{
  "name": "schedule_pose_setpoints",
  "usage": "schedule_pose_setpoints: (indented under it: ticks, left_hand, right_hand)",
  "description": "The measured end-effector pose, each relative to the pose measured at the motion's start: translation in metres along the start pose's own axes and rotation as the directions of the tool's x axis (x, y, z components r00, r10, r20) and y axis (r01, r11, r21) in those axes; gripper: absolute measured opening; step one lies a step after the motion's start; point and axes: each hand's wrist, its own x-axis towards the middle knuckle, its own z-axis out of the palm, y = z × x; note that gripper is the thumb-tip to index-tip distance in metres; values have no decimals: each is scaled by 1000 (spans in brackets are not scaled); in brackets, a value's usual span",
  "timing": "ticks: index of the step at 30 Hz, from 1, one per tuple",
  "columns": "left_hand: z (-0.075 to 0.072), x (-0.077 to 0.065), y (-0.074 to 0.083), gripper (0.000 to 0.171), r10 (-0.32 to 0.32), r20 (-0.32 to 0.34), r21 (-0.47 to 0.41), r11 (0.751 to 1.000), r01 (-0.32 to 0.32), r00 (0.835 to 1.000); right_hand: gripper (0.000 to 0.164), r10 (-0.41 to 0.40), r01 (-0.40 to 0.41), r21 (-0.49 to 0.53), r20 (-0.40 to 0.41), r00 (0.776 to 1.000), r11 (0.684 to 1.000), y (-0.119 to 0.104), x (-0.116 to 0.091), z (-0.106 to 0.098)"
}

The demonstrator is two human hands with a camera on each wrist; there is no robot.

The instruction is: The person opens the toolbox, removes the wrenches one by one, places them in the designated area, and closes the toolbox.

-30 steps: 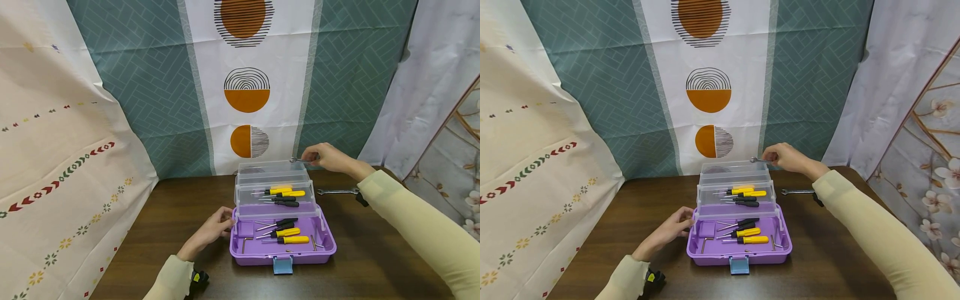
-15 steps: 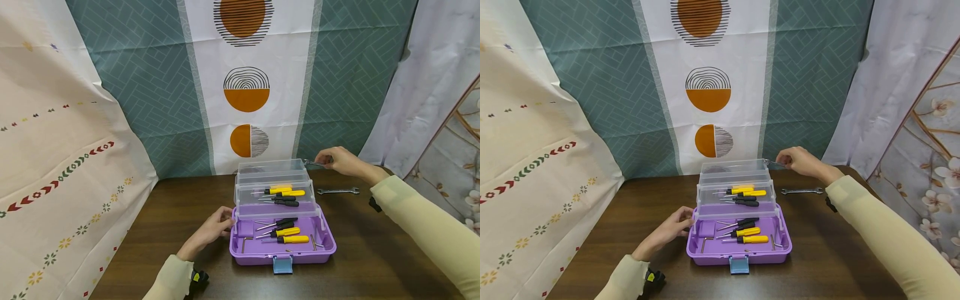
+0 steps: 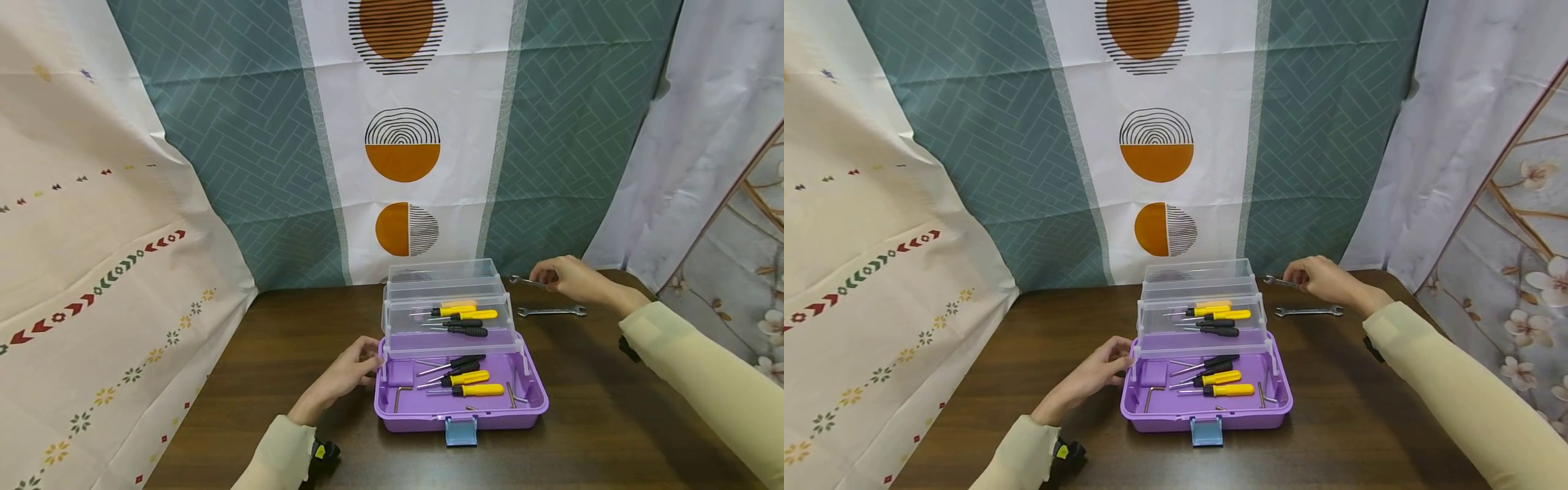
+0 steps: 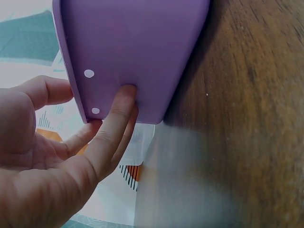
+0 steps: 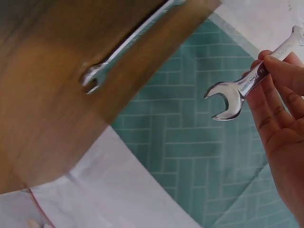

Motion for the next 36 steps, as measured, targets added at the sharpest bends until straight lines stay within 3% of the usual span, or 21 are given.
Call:
schedule_pose_setpoints:
  ticks: [24,36]
  left_hand:
    - [-4,0,2,38,7,0,-1,1000,-7,1000]
    - [-2,-1,-1,39,3,10,-4,1000,-3,1000]
  right_hand:
    - [46,-27,28,-11,61,998,1000,34,-20,31]
    - [52,-97,101,-67,69,993,993,44,-28,51]
